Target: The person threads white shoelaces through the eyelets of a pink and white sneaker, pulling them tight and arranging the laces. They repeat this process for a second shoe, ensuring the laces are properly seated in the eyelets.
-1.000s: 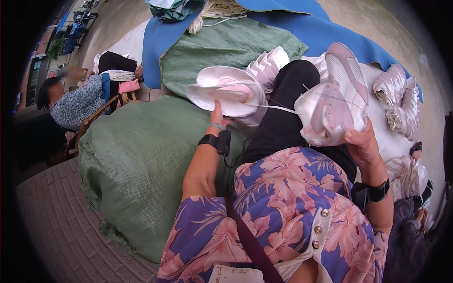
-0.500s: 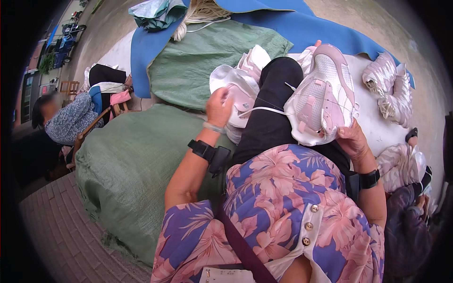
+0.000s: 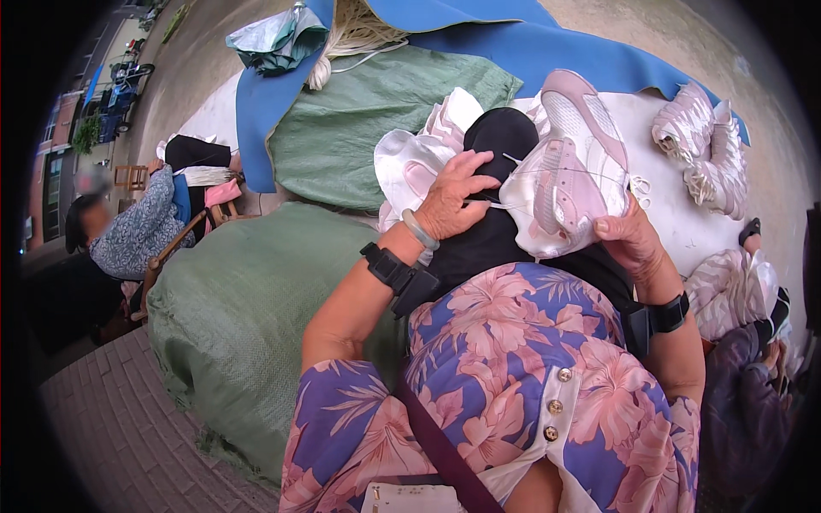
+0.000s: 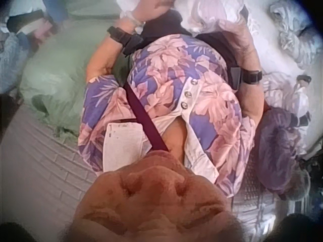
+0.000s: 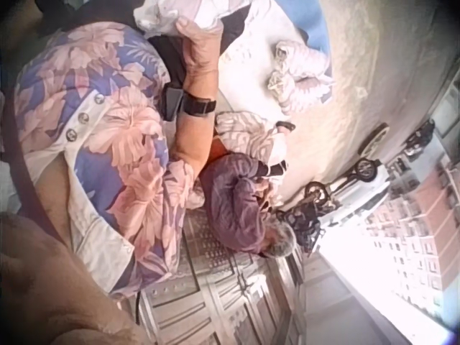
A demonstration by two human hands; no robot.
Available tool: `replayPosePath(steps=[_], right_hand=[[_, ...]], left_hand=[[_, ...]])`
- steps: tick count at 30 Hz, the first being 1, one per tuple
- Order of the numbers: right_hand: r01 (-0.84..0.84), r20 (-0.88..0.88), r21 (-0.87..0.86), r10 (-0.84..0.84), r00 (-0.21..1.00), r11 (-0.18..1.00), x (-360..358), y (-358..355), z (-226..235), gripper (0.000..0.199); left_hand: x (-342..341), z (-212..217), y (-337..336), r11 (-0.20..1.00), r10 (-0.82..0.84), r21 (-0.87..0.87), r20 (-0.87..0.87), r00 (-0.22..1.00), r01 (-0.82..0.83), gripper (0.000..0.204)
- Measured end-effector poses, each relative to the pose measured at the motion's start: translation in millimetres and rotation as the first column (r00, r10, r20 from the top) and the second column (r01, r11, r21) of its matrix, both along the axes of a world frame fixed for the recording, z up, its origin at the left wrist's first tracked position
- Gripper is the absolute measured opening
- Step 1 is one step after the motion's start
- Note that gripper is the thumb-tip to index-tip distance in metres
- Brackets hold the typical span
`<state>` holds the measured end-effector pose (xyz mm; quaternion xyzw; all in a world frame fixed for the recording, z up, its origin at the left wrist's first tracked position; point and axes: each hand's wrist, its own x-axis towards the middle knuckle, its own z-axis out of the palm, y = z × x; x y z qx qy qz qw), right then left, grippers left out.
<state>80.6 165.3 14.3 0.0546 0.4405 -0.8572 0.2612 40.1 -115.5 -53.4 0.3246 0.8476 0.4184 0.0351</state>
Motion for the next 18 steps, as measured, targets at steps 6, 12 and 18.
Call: replayPosePath(steps=[6,12,18], right_hand=[[-0.073,-0.006,0.064,0.073,0.997,0.995,-20,-7,17,0.058],[-0.262,-0.068,0.256,0.287,0.955,0.931,-32,-33,33,0.052],[-0.411,-0.109,0.595,0.576,0.811,0.691,-63,-79,37,0.037]], left_hand=[[7,3,4,0.977,0.159,0.155,-0.085,0.984,-0.145,0.007],[-14,55,-37,0.842,0.409,0.219,0.336,0.848,-0.493,0.029],[-72,117,-48,0.663,0.334,0.535,0.414,0.846,-0.524,0.029]])
